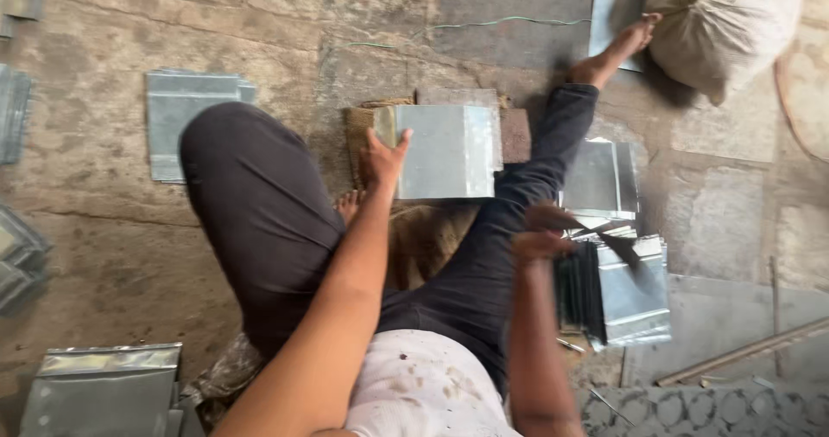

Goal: The person sits on the floor and uses a hammer to repeatedly strike a metal sheet placed on a brick. They adjust the sheet's position and flip it over to work on different areas, then place the finished piece aside.

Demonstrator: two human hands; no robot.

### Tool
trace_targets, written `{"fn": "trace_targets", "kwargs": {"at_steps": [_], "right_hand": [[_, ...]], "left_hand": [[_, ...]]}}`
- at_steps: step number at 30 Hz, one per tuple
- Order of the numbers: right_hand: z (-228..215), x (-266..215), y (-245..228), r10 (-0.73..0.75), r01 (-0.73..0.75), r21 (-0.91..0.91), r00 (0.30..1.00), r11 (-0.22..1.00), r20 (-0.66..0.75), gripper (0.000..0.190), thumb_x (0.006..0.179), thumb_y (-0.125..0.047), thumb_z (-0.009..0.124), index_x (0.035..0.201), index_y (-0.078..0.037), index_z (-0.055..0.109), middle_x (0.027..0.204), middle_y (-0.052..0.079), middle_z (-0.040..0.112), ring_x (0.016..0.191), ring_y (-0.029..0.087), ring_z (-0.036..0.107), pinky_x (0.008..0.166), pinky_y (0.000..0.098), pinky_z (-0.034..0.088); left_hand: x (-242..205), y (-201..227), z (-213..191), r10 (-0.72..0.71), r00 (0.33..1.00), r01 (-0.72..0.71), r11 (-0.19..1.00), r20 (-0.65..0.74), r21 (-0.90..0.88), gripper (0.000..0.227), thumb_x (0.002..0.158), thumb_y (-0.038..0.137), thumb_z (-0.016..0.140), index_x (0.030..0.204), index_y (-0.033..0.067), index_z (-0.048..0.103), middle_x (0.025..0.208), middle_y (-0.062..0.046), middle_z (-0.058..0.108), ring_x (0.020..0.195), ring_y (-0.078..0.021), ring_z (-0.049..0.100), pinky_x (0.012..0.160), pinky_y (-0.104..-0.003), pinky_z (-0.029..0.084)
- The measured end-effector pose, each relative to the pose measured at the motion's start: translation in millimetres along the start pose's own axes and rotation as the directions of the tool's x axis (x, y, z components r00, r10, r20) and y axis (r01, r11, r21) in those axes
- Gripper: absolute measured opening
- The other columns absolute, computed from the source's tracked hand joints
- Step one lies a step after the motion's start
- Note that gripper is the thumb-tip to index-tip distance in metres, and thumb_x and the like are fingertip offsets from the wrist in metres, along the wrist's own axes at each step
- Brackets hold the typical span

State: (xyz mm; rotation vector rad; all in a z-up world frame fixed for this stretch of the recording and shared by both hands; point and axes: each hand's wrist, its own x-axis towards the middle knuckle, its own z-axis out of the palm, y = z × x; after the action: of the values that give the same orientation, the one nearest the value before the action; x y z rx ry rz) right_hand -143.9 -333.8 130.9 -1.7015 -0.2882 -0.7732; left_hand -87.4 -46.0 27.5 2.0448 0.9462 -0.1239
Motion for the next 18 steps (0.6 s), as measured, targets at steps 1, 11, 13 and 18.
{"fn": "trace_targets", "kwargs": {"at_steps": [1, 11, 13, 18], "right_hand": [[-2, -27, -2, 0.147, -0.114, -0.236, 0.981, 0.965, 0.125, 0.040, 0.109, -0.045, 0.052, 0.092, -0.009, 0.059, 0.070, 0.001, 0.052, 0.057, 0.011, 0.045, 0.053, 0.0287, 0.039], [-8, 45, -137, 0.448, -0.437, -0.136, 0.891, 0.889, 0.068, 0.049, 0.114, -0.048, 0.047, 0.095, -0.006, 0.064, 0.071, 0.002, 0.057, 0.055, 0.009, 0.047, 0.048, 0.0233, 0.033], [-9, 77, -157, 0.305, -0.308, 0.258, 0.951, 0.916, 0.052, 0.048, 0.110, -0.055, 0.048, 0.108, -0.007, 0.054, 0.084, 0.009, 0.057, 0.054, 0.010, 0.042, 0.047, 0.0241, 0.033], [6, 76, -107, -0.162, 0.169, 0.219, 0.986, 0.961, -0.048, 0.064, 0.104, -0.072, 0.035, 0.105, -0.010, 0.051, 0.072, 0.006, 0.052, 0.050, 0.013, 0.044, 0.046, 0.0229, 0.036]], "left_hand": [[3, -3, -9, -0.053, 0.994, 0.056, 0.998, 0.095, -0.034, 0.115, 0.074, 0.088, 0.054, 0.154, 0.0069, 0.038, 0.108, -0.025, 0.072, 0.096, -0.0406, 0.076, 0.075, -0.052, 0.064], [6, -14, 8, 0.100, 0.985, -0.103, 0.994, -0.138, -0.019, 0.103, 0.074, 0.085, 0.066, 0.139, 0.0064, 0.051, 0.105, -0.027, 0.072, 0.092, -0.0437, 0.073, 0.073, -0.051, 0.060], [3, -10, -8, 0.021, 0.999, -0.020, 0.999, 0.040, -0.025, 0.097, 0.078, 0.083, 0.061, 0.136, 0.0070, 0.051, 0.099, -0.022, 0.074, 0.085, -0.0375, 0.077, 0.067, -0.048, 0.063], [-3, 2, -21, 0.072, 0.997, -0.071, 0.997, -0.040, 0.017, 0.089, 0.078, 0.083, 0.064, 0.128, 0.0097, 0.053, 0.089, -0.019, 0.073, 0.078, -0.0356, 0.076, 0.059, -0.046, 0.060]]}}
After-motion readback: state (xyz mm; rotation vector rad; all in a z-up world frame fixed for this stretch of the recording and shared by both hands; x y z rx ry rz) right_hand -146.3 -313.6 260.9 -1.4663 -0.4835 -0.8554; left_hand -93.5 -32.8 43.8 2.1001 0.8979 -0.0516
